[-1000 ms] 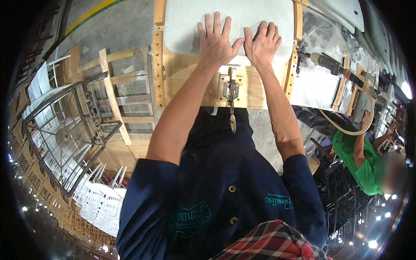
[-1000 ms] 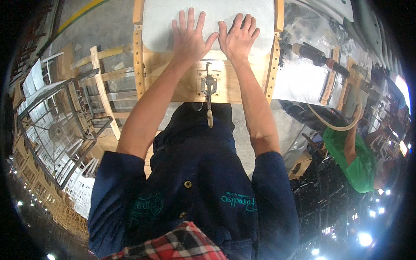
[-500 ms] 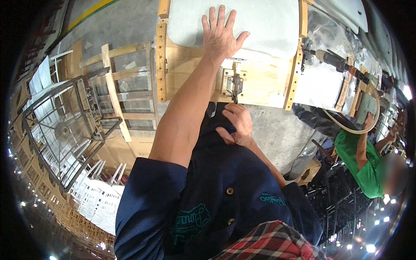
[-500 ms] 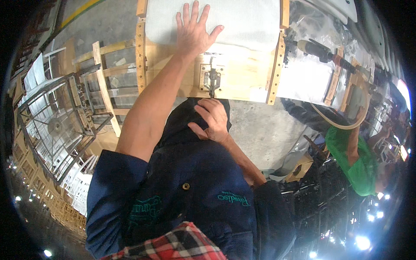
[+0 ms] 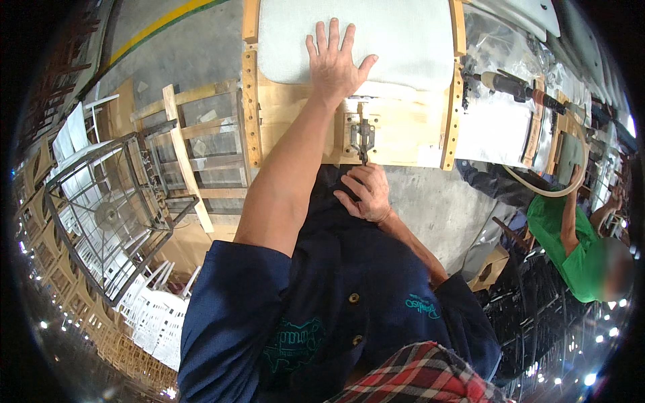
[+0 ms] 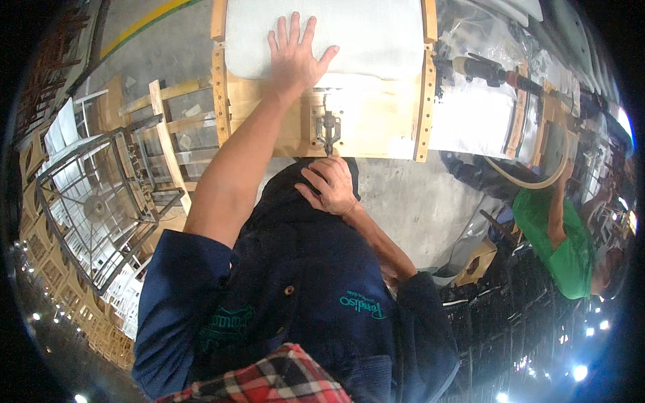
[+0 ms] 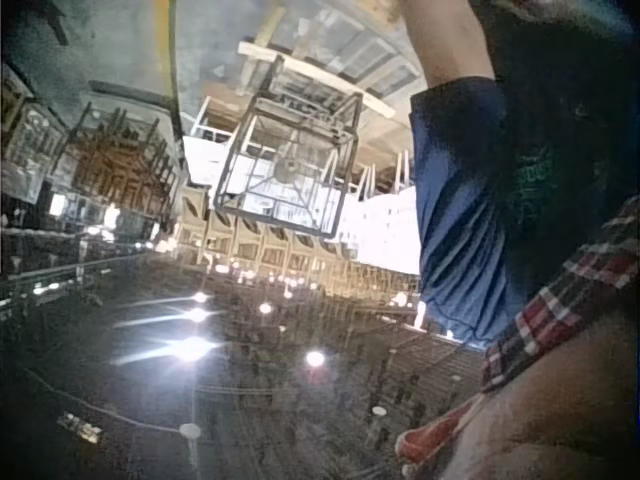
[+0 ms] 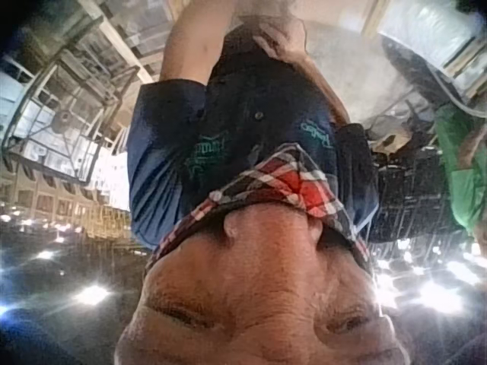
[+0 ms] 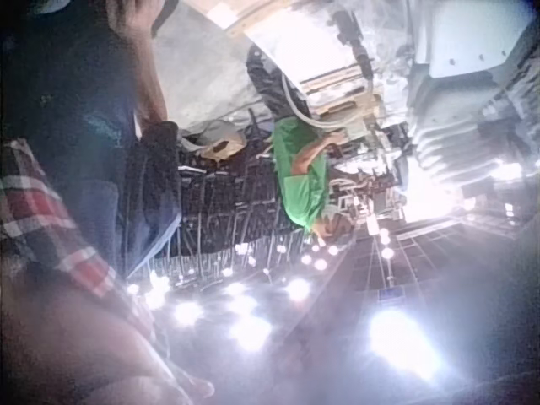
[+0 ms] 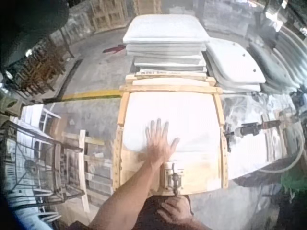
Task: The person uses a pneumatic drill to fasten white chair seat cushions to wooden frames on a workbench. They repeatedly place cushions, align them, and drive screws into pre-drilled holes, then remove and stack the completed units. The process is repeated for multiple cushions in a workshop setting.
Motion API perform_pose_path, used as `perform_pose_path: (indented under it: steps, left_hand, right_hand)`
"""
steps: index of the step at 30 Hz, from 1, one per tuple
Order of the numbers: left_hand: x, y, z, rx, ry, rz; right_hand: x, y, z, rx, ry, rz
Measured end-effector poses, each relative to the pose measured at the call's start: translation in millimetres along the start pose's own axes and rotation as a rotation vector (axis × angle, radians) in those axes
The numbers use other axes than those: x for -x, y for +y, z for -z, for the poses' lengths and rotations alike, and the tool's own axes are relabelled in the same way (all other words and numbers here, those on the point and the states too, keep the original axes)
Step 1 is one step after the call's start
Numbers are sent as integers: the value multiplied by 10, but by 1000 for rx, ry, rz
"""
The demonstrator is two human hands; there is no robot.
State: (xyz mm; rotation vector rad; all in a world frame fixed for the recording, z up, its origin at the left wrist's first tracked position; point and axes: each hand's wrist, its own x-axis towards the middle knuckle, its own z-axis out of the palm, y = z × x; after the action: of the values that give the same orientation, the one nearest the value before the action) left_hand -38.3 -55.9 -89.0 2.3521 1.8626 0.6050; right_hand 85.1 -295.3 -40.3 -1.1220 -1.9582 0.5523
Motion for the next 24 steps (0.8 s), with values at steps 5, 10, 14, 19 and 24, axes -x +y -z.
perform_pose_path:
  steps: [5,10,14,19,24]
  left_hand:
    - [-14,16,-14,-2,-43,39]
    - [-6,-17,-37,-30,-48,5]
    - [57,-57,139,77,-175,-241]
    - [42,-81,296,32,-363,-436]
    - [52,-67,312,16,-377,-425]
  right_hand:
    - [-206,70,-40,88,34,90]
    - [-98,48,-110,34,87,-62]
    - [-143,65,-78,59,117,-86]
    - [-178,-6,-20,1,51,-119]
    - [-164,-92,76,-69,12,-106]
